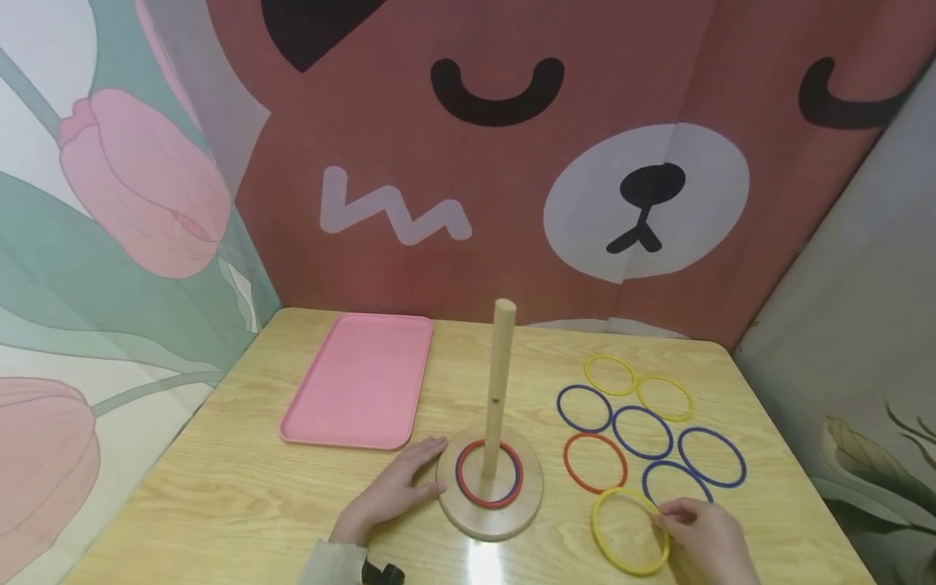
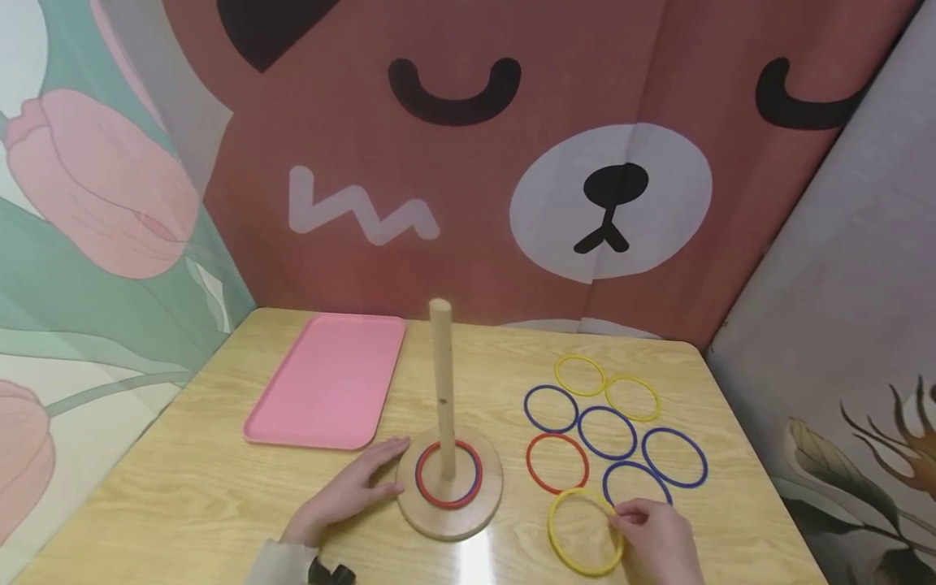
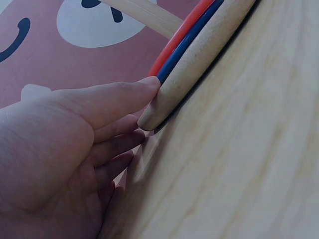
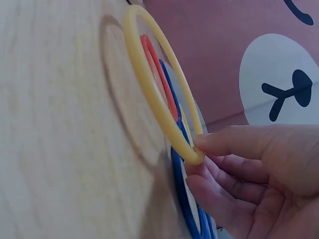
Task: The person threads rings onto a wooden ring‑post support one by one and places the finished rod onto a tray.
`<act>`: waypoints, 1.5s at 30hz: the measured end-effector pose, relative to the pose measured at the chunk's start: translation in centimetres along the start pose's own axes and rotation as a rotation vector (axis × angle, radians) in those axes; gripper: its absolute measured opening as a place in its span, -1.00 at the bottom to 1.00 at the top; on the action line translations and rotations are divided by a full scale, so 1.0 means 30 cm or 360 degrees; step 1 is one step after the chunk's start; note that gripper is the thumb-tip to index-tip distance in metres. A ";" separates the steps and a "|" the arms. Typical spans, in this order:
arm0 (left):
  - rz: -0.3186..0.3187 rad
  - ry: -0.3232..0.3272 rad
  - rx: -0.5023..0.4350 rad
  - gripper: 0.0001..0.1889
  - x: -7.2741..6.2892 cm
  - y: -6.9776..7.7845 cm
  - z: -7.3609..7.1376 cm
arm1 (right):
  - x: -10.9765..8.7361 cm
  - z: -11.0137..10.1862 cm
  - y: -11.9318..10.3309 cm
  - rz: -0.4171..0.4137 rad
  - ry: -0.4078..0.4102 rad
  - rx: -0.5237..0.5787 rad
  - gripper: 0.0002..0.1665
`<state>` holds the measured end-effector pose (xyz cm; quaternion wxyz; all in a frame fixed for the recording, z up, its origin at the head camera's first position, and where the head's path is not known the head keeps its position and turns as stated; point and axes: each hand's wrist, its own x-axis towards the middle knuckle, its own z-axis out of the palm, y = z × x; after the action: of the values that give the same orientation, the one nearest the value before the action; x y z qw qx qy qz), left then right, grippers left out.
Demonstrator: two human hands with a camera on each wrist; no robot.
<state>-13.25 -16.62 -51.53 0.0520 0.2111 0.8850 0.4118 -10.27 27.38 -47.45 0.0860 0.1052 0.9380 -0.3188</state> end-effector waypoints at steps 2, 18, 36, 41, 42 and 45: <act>-0.0001 -0.0002 -0.0005 -0.31 -0.003 -0.001 0.001 | -0.002 -0.008 -0.003 -0.0007 0.0006 -0.0009 -0.79; 0.0002 0.0002 0.0000 -0.30 0.008 -0.007 0.003 | 0.051 -0.133 -0.133 -0.0163 0.0046 0.0332 -0.66; 0.0012 0.0007 0.0011 -0.31 -0.001 0.004 0.003 | 0.082 -0.265 -0.342 -0.0495 0.0120 0.0176 -0.57; -0.0001 0.0001 -0.0002 -0.31 -0.004 0.002 0.002 | 0.081 -0.285 -0.391 -0.0507 0.0133 0.0146 -0.54; -0.0003 0.0002 -0.0006 -0.31 -0.004 0.002 0.002 | 0.081 -0.288 -0.400 -0.0514 0.0136 0.0152 -0.55; -0.0001 0.0008 -0.0007 -0.30 -0.004 0.000 0.002 | 0.084 -0.295 -0.429 -0.0539 0.0154 0.0204 -0.56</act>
<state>-13.12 -16.63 -51.56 0.0502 0.2098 0.8843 0.4141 -16.78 23.22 -33.64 -0.0211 -0.0337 0.9231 -0.3824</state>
